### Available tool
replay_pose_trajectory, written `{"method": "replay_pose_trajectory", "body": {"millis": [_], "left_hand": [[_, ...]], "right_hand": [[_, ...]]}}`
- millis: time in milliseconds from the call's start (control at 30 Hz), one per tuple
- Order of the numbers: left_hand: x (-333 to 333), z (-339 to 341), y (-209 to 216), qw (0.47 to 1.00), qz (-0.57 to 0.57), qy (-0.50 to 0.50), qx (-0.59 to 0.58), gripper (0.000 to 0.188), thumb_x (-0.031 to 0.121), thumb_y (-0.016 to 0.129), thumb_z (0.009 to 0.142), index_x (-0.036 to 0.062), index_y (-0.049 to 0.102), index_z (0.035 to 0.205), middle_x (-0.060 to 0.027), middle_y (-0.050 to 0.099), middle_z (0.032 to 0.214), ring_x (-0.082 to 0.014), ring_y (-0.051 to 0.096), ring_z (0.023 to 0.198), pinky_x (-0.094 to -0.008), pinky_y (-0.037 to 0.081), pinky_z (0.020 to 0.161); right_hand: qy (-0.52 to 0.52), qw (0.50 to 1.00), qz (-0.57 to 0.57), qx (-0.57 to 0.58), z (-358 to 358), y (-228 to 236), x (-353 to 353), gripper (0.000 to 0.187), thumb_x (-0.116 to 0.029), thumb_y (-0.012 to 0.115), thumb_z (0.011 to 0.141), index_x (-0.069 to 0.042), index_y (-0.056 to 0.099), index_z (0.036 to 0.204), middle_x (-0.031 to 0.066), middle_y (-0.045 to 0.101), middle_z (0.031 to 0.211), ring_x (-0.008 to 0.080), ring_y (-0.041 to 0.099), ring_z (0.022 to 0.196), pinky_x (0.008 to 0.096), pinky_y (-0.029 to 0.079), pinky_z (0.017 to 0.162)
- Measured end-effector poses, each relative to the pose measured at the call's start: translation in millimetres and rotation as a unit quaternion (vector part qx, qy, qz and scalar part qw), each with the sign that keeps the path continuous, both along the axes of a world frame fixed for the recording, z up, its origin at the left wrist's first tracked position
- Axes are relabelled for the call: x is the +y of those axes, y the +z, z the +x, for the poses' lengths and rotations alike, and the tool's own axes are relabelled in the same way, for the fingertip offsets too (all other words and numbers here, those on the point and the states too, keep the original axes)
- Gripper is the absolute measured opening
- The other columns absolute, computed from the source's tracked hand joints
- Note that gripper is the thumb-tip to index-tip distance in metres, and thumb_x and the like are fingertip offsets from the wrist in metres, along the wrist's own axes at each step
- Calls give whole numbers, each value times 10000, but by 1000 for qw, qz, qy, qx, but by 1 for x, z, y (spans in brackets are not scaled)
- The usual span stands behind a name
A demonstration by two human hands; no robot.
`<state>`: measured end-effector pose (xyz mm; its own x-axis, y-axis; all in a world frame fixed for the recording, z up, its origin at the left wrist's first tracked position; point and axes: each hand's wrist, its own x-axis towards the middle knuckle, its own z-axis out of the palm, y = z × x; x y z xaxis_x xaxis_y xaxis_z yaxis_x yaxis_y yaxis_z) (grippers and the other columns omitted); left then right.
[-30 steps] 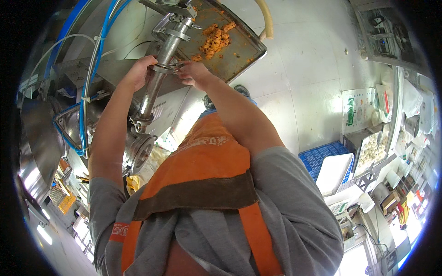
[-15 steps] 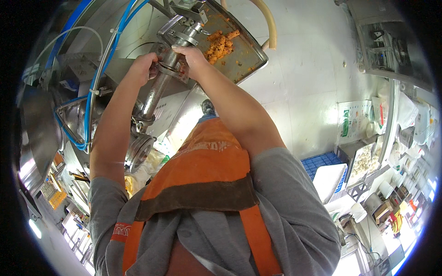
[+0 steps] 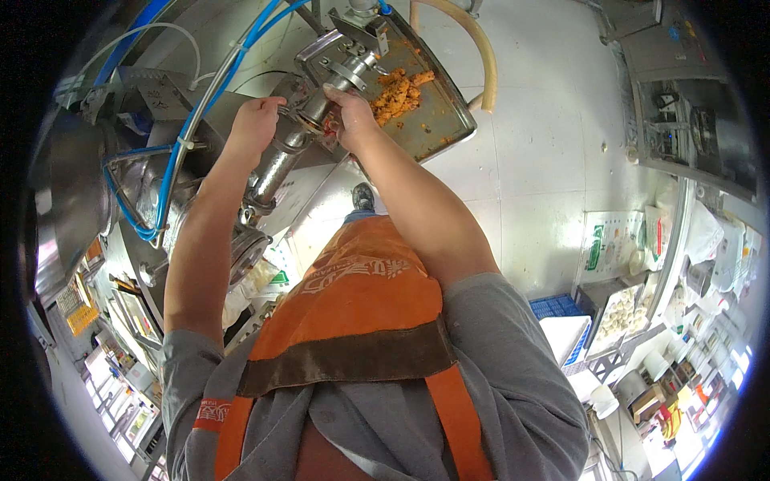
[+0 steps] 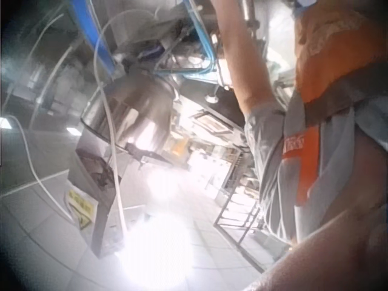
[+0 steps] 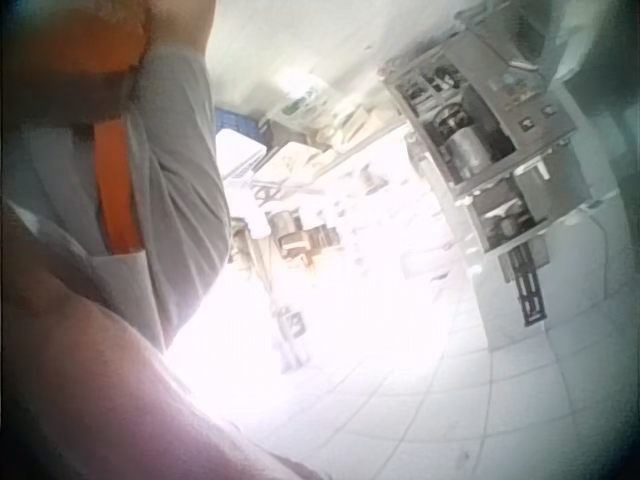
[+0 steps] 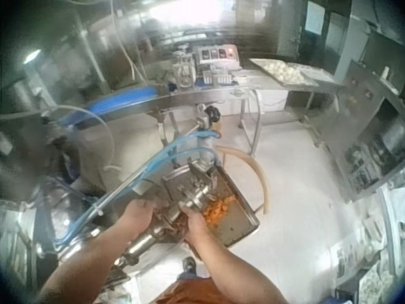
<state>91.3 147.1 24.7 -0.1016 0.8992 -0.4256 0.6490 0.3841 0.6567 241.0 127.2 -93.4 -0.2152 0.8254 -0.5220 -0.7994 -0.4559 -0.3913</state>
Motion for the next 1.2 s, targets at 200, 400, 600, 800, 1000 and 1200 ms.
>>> {"method": "replay_pose_trajectory", "body": {"millis": [200, 400, 600, 800, 1000, 1200], "left_hand": [[-43, -19, 19, 985, 37, 125, -117, 299, 87, 438, 989, 37, 661, 1183, 74, 455, 681, -45, 386, 568, -234, 312, 510], [-90, -17, 66, 922, 106, 284, -240, 274, 103, 442, 972, 72, 685, 1096, 8, 540, 723, -78, 412, 559, -279, 353, 494], [-174, -57, 117, 824, 132, 321, -449, 334, 48, 445, 924, -40, 617, 1196, -7, 522, 747, -102, 473, 582, -300, 459, 547], [-285, -155, 161, 786, 309, 446, -296, 326, 46, 446, 938, -46, 623, 1196, 49, 454, 680, -64, 411, 580, -233, 336, 530], [-367, -310, 135, 755, 340, 559, 50, 342, 70, 429, 934, 12, 641, 1195, 51, 491, 685, -58, 426, 541, -238, 347, 487], [-388, -404, 59, 789, 251, 537, 161, 352, 127, 461, 920, -37, 654, 1164, -204, 689, 1131, -291, 648, 1093, -356, 476, 971]], "right_hand": [[57, 997, 11, 42, 6, -7, 0, 177, -274, 643, 917, -162, 650, 1054, 15, 695, 1028, 173, 609, 909, 367, 395, 818], [93, 994, 36, 37, 12, -6, 5, 271, -286, 569, 963, -133, 605, 1184, 32, 649, 1150, 224, 577, 1058, 419, 433, 888], [126, 992, 12, -4, 18, -18, -3, 253, -392, 536, 982, -169, 613, 1073, 41, 640, 1052, 242, 558, 1040, 472, 407, 911], [183, 980, -6, -73, 70, -51, -41, 502, -453, 524, 986, -168, 468, 1395, 125, 500, 1430, 300, 357, 1407, 495, 192, 1178], [198, 921, -65, -329, 159, -92, -113, 582, -524, 532, 950, -92, 501, 1338, 111, 559, 1305, 260, 477, 1254, 439, 291, 1106], [161, 858, -137, -468, 196, -101, -176, 557, -515, 536, 936, -152, 478, 1354, 82, 590, 1193, 244, 520, 1117, 460, 365, 988]]}}
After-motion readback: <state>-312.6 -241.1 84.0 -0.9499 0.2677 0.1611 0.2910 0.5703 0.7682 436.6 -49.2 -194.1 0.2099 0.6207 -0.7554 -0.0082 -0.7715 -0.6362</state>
